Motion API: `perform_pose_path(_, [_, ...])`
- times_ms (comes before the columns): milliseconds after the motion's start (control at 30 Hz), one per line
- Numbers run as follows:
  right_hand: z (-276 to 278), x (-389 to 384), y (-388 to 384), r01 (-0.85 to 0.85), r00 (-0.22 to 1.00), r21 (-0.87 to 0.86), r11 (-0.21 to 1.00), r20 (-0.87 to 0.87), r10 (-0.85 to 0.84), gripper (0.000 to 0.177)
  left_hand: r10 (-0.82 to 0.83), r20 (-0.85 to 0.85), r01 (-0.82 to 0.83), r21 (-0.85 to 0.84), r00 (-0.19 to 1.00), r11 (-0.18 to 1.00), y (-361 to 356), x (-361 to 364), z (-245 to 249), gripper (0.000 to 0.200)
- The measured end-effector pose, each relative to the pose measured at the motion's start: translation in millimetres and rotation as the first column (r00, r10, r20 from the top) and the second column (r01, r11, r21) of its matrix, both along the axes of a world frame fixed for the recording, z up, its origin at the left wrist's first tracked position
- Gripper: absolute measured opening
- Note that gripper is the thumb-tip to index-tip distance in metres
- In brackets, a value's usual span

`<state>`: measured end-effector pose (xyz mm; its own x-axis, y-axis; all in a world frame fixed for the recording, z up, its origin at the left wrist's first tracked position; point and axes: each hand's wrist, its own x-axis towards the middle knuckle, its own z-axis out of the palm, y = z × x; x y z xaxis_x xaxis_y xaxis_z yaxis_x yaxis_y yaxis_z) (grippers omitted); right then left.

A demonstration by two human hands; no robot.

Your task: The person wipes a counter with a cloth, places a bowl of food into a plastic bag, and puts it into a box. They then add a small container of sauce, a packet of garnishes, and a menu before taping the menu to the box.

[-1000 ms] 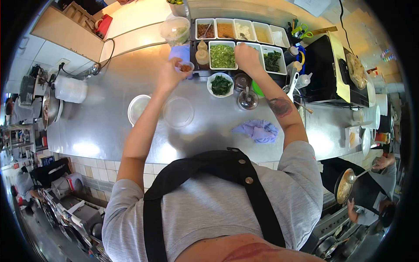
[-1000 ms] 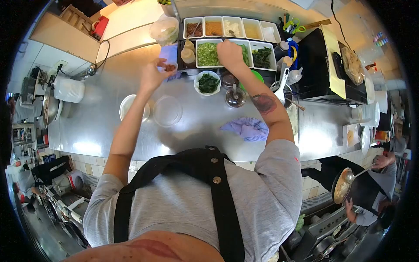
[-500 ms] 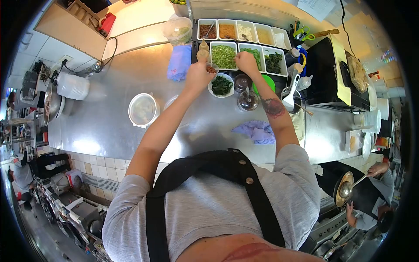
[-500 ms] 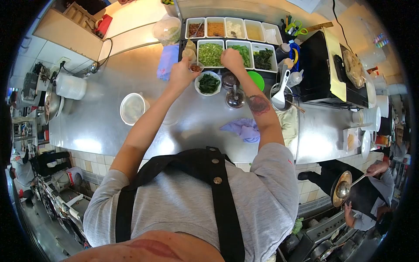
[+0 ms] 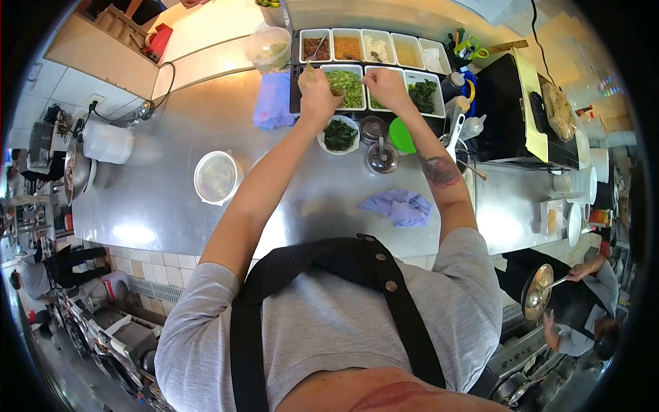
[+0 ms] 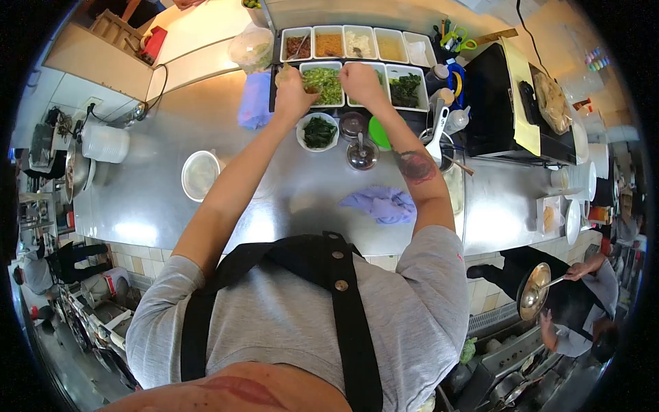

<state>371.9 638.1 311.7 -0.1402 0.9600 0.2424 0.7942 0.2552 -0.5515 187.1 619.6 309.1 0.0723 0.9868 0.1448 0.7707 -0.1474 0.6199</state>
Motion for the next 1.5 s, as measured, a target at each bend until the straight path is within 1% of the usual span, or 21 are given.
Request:
perform_pose_path(100, [-8.4,-10.3,-12.5,-0.048,0.999,0.272,0.961,-0.001,0.05,0.014,0.02,0.046,-0.02,0.014,0.999,1.0,6.7,0.0,-10.1,0.063])
perform_pose_path(133, [-9.8,-14.3,-19.4,-0.028,0.999,0.264,0.964,0.033,0.02,0.009,0.015,0.05,-0.017,0.033,0.999,0.999,7.2,-0.4,-13.5,0.061])
perform_pose_path(200, [-9.6,-19.0,-26.4,-0.045,0.996,0.367,0.929,0.083,0.016,0.008,0.009,0.056,-0.013,0.072,0.998,0.997,3.3,-1.7,-10.8,0.057])
perform_pose_path(233, [-9.8,-20.1,-28.8,-0.056,0.994,0.417,0.907,0.108,0.012,0.008,0.004,0.073,-0.008,0.057,0.997,0.998,3.6,-2.6,-11.5,0.057])
perform_pose_path(300, [-4.3,-19.2,-33.5,-0.061,0.993,0.462,0.885,0.118,0.007,0.007,-0.004,0.107,0.001,0.027,0.994,1.0,4.6,-4.9,-13.8,0.058])
perform_pose_path(333, [-2.7,-18.0,-34.9,-0.064,0.992,0.484,0.873,0.123,0.004,0.007,-0.011,0.121,0.006,0.045,0.993,0.999,4.9,-6.5,-16.1,0.058])
perform_pose_path(433, [-6.8,-9.8,-26.1,0.011,0.989,0.524,0.851,0.121,-0.087,0.009,-0.029,0.136,0.017,0.083,0.99,0.996,4.7,-11.0,-25.7,0.056])
perform_pose_path(467, [-12.1,-8.3,-20.3,0.044,0.983,0.504,0.862,0.134,-0.129,0.006,-0.031,0.125,0.02,0.087,0.992,0.996,4.5,-11.8,-27.9,0.056])
perform_pose_path(500, [-23.4,-6.9,-13.8,0.069,0.976,0.44,0.895,0.158,-0.152,0.008,-0.033,0.115,0.023,0.09,0.993,0.996,3.4,-11.8,-26.7,0.055])
perform_pose_path(567, [-44.4,-7.1,-6.4,0.123,0.959,0.309,0.943,0.209,-0.194,0.011,-0.049,0.048,0.047,0.042,0.998,0.998,-1.9,-12.2,-19.3,0.053])
perform_pose_path(633, [-57.9,-11.7,-3.1,0.167,0.967,0.221,0.961,0.154,-0.203,0.014,-0.066,0.008,0.066,0.027,0.998,0.997,-5.6,-13.1,-14.4,0.05])
perform_pose_path(767, [-59.0,-14.1,4.7,0.246,0.968,0.022,0.969,0.038,-0.247,0.02,-0.082,-0.02,0.083,0.046,0.996,0.996,-10.1,-13.6,-11.3,0.046])
perform_pose_path(867, [-49.6,-3.0,7.6,0.269,0.963,0.053,0.962,-0.026,-0.268,0.023,-0.086,-0.022,0.088,0.062,0.996,0.994,-8.5,-12.6,-12.6,0.046])
perform_pose_path(967, [-43.2,6.5,8.0,0.262,0.962,0.032,0.965,-0.087,-0.259,0.021,-0.07,-0.025,0.071,0.071,0.997,0.995,-3.4,-10.2,-13.6,0.048])
perform_pose_path(1067, [-13.0,-3.4,-13.8,0.159,0.971,0.029,0.987,-0.185,-0.151,0.015,-0.052,-0.01,0.053,0.088,0.999,0.995,2.4,-6.4,-13.3,0.049])
perform_pose_path(1100, [-13.0,-6.0,-17.2,0.115,0.981,0.154,0.981,-0.172,-0.088,0.012,-0.049,-0.002,0.049,0.095,0.999,0.994,3.4,-5.2,-13.4,0.05])
perform_pose_path(1167, [-13.0,-12.1,-24.1,0.022,0.992,0.393,0.919,-0.125,0.03,0.007,-0.032,0.012,0.031,0.082,0.999,0.996,2.5,-3.8,-11.7,0.051])
perform_pose_path(1200, [-6.7,-15.6,-30.9,0.004,0.995,0.403,0.915,-0.089,0.034,0.004,-0.022,0.019,0.021,0.075,1.0,0.997,2.2,-3.6,-10.2,0.052])
perform_pose_path(1300, [-4.2,-16.9,-31.2,0.025,0.991,0.476,0.879,-0.127,0.041,0.004,-0.039,0.076,0.029,0.131,0.996,0.991,3.2,-7.6,-19.9,0.054])
perform_pose_path(1400, [-0.7,-15.6,-28.1,0.127,0.982,0.476,0.87,-0.184,-0.043,0.006,-0.081,0.163,0.056,0.158,0.983,0.986,-3.2,-13.3,-23.3,0.058])
perform_pose_path(1500, [-34.0,-9.9,-9.9,0.165,0.981,0.379,0.911,-0.159,-0.111,0.011,-0.063,0.169,0.022,0.233,0.984,0.972,-18.2,-16.2,-21.4,0.06])
